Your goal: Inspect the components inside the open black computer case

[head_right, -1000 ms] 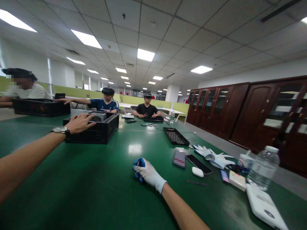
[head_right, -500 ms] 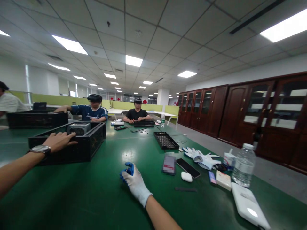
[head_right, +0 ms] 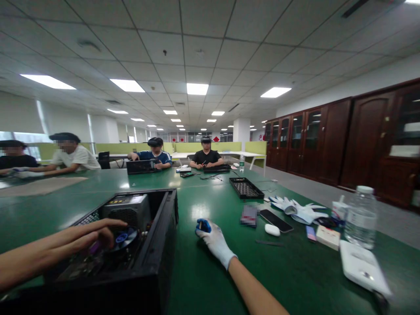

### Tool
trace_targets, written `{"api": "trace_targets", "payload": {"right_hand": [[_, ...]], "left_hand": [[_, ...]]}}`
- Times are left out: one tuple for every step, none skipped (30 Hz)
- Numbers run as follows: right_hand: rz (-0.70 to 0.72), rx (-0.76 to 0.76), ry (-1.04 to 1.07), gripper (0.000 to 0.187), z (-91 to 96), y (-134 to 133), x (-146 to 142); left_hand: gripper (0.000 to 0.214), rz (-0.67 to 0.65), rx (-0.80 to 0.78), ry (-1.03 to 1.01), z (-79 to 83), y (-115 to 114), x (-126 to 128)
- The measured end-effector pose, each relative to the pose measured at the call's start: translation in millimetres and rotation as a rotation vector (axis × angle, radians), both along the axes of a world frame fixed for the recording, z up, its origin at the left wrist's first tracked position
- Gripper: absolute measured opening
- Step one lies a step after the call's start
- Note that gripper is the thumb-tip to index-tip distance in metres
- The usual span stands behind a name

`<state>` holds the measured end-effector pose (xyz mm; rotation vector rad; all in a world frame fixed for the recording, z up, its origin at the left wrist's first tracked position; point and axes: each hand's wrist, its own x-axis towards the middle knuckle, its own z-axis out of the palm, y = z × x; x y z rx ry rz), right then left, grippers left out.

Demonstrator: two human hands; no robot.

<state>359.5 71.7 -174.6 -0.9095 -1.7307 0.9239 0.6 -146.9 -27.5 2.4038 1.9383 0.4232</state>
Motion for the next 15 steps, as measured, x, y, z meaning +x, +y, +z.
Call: {"api": "trace_targets", "payload": {"right_hand": [[0.005, -0.004, -0.01, 0.04, 1.3, -3.5, 0.6], [0.007, -0.01, -0.018, 0.042, 2.4, -5.6, 0.8], [0.008, -0.014, -0.026, 0.043, 3.6, -6.7, 0.7], [0.007, -0.019, -0.034, 0.045, 4.8, -6.9, 0.4], [0.007, -0.022, -0.043, 0.046, 5.8, -6.8, 0.0], [0.01, -0.021, -0.051, 0.048, 6.6, -6.5, -0.3], [0.014, -0.018, -0.062, 0.049, 7.0, -6.1, -0.6], [0.017, -0.017, -0.072, 0.049, 6.7, -5.9, -0.8], [0.015, -0.022, -0.079, 0.05, 5.7, -5.7, -0.9], [0.006, -0.03, -0.082, 0.051, 4.2, -5.5, -0.8], [-0.007, -0.039, -0.081, 0.052, 2.4, -5.5, -0.5], [-0.025, -0.049, -0.079, 0.054, 0.8, -5.5, 0.2], [-0.049, -0.057, -0.074, 0.055, 0.3, -5.8, 1.3], [-0.074, -0.059, -0.067, 0.057, 1.7, -6.4, 2.7], [-0.102, -0.061, -0.058, 0.058, 5.9, -7.5, 4.4]], "left_hand": [[0.048, -0.052, -0.046, -0.033, 14.4, 1.4, -0.8], [0.053, -0.109, -0.09, -0.038, 26.8, 6.4, -1.4], [0.06, -0.16, -0.132, -0.011, 35.7, 14.2, -1.6], [0.068, -0.198, -0.166, 0.052, 40.4, 24.0, -1.1], [0.076, -0.229, -0.203, 0.133, 40.4, 35.0, 0.1], [0.085, -0.267, -0.247, 0.22, 36.2, 46.4, 1.8], [0.093, -0.311, -0.277, 0.305, 28.8, 57.5, 3.9], [0.099, -0.359, -0.291, 0.383, 19.2, 67.6, 6.2], [0.104, -0.403, -0.297, 0.449, 9.0, 76.2, 8.5], [0.107, -0.439, -0.304, 0.499, -0.8, 82.9, 10.6], [0.109, -0.459, -0.317, 0.539, -9.1, 87.5, 12.7], [0.109, -0.463, -0.334, 0.573, -15.3, 90.2, 14.5], [0.109, -0.447, -0.347, 0.602, -19.1, 91.0, 16.0], [0.109, -0.423, -0.353, 0.631, -20.4, 90.1, 17.2], [0.107, -0.403, -0.343, 0.66, -19.0, 87.9, 17.9]]}}
